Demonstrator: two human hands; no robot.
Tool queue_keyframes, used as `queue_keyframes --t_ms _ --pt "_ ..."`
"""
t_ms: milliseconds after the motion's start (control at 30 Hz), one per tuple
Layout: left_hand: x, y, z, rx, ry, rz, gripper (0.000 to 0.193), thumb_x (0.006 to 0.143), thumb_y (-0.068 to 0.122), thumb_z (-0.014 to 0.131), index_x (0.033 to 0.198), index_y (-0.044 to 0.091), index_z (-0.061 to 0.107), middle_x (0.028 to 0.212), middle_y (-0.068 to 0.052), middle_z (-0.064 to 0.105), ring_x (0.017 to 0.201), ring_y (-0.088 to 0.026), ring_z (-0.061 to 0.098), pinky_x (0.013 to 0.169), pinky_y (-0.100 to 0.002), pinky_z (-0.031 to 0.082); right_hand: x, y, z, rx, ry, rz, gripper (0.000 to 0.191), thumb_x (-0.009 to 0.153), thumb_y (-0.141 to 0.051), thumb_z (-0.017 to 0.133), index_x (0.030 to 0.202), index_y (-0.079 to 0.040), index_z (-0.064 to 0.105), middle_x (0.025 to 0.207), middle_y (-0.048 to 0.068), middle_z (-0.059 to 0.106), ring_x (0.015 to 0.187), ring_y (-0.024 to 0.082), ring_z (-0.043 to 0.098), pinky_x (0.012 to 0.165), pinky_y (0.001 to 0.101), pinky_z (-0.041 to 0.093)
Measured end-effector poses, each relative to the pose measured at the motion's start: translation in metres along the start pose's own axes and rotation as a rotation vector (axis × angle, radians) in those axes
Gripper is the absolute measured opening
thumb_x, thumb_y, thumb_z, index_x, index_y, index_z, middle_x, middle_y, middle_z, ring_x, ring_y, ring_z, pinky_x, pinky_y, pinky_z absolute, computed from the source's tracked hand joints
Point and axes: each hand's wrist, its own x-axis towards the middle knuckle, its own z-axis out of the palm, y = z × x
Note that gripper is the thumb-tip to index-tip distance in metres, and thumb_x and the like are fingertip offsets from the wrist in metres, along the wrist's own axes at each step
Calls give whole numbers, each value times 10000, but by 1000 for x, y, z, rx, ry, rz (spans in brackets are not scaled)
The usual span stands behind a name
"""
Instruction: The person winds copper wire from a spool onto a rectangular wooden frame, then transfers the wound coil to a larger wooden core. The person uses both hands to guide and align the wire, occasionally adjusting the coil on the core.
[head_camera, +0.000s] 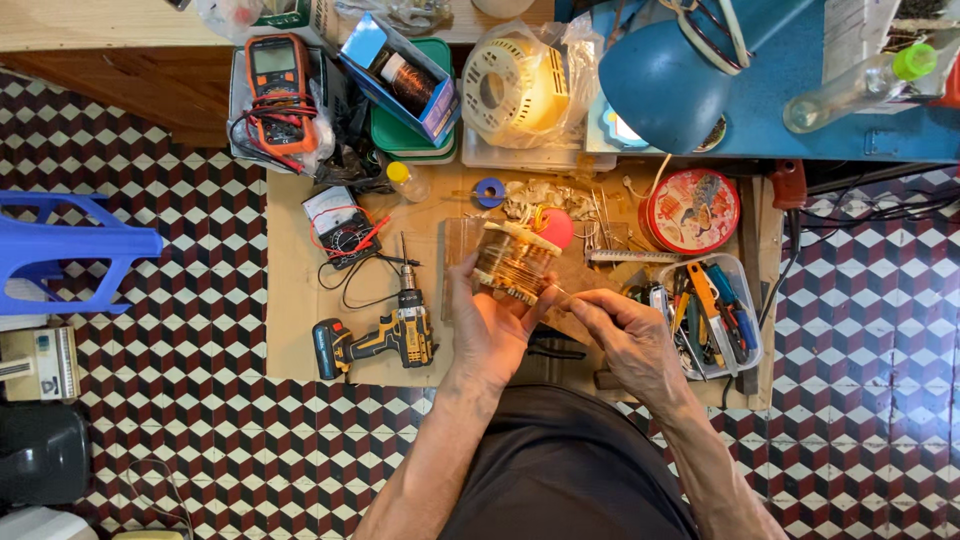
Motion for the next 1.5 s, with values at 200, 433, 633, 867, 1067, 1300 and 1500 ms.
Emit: queue_keyframes --t_ms 200,433,633,867,1067,1300,1500 --pt "-2 20 -15 -242 -326 -243 838 918 534 567 1445 -106 442 1304 -286 647 1185 -390 681 975 -407 576 -1 5 -26 92 -65 191 260 968 -233 640 1090 -48 775 734 -36 624 587 41 526 518 212 434" --pt "-14 56 -15 319 -424 -145 901 841 334 725 1591 -10 363 1496 -217 506 1304 -300 581 1126 -447 482 43 38 -55 400 -179 142 240 984 -190 682 1076 28 724 869 43 683 751 97 551 687 241 453" --pt "-25 64 8 941 -584 -37 1143 680 248 862 1640 209 243 1537 -117 517 1374 -222 549 1182 -371 416 100 12 -70 411 -149 133 202 944 -166 685 1078 -17 708 908 3 693 784 68 611 708 218 515" --pt "-15 52 3 1321 -377 132 888 659 256 881 1463 143 521 1365 -86 655 1231 -178 626 1055 -329 501 73 -52 -72 155 21 -103 190 979 -184 707 1065 -18 740 866 15 658 739 81 542 655 234 445" --pt "12 33 -26 1267 -37 314 751 673 290 889 1339 89 604 1166 -75 692 1063 -192 640 924 -352 539 -1 -59 -87 17 179 -179 136 962 -156 704 952 -25 740 858 41 672 782 110 594 706 263 515" --pt "30 7 -33 519 183 172 589 746 334 807 1213 37 604 1063 -112 692 974 -256 672 823 -442 591 -86 19 -146 108 369 6 131 929 -116 723 999 -13 765 886 91 720 779 159 569 726 320 479" --pt "37 1 -31 121 129 84 545 789 325 778 1232 77 581 1174 -77 647 1058 -217 692 865 -399 623 -118 130 -141 103 417 381 151 946 -91 729 998 24 813 780 103 692 727 162 515 682 284 423"
